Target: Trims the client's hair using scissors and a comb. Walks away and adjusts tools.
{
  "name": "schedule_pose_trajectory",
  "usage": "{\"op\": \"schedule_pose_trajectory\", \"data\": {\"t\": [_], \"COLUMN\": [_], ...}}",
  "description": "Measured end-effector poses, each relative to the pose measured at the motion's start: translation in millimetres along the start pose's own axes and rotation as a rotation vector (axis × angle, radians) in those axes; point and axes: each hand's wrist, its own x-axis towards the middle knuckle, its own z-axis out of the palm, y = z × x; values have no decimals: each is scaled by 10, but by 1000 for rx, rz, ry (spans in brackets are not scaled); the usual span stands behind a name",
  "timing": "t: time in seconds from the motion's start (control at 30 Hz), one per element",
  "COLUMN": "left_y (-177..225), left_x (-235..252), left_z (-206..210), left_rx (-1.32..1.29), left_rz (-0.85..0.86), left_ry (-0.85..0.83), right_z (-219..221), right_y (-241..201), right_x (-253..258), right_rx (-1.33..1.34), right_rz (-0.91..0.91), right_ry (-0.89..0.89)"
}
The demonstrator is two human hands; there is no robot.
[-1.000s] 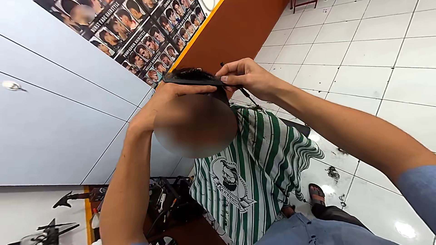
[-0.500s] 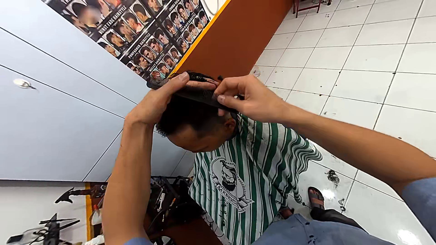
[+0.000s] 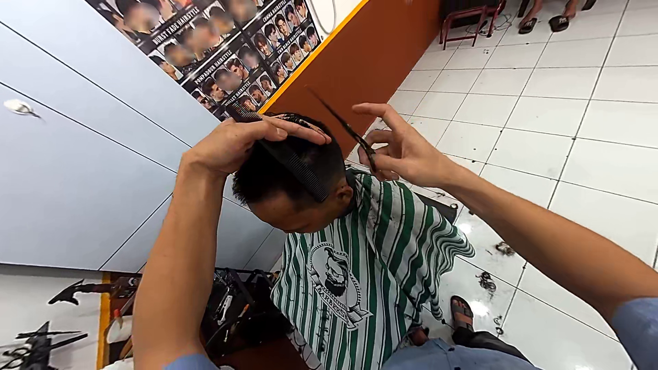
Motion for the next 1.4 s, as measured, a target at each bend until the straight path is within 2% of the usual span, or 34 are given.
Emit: {"op": "schedule_pose_trajectory", "data": {"t": [0.1,0.2,0.33,0.57,0.8,1.03,1.4], "left_y": [-3,18,12,13,6,-2,8], "left_x": [-14,-23,-25,-15,0,3,0], "left_z": [8,41,33,22,18,8,16], "left_rx": [-3,-15,-12,-22,-2,1,7], "left_rz": [6,-33,-13,-16,-6,5,27], "left_ry": [28,99,81,27,55,25,-1], "right_z": [14,-12,-50,-166,-152,-206,-348], "right_y": [-12,-17,-52,-43,-164,-76,-167], "right_x": [34,79,129,12,156,-7,174], "right_rx": [-138,-204,-246,-155,-199,-199,-228], "right_rz": [-151,-191,-212,-115,-179,-167,-139], "right_ry": [-83,-114,-95,-46,-72,-40,-127]}}
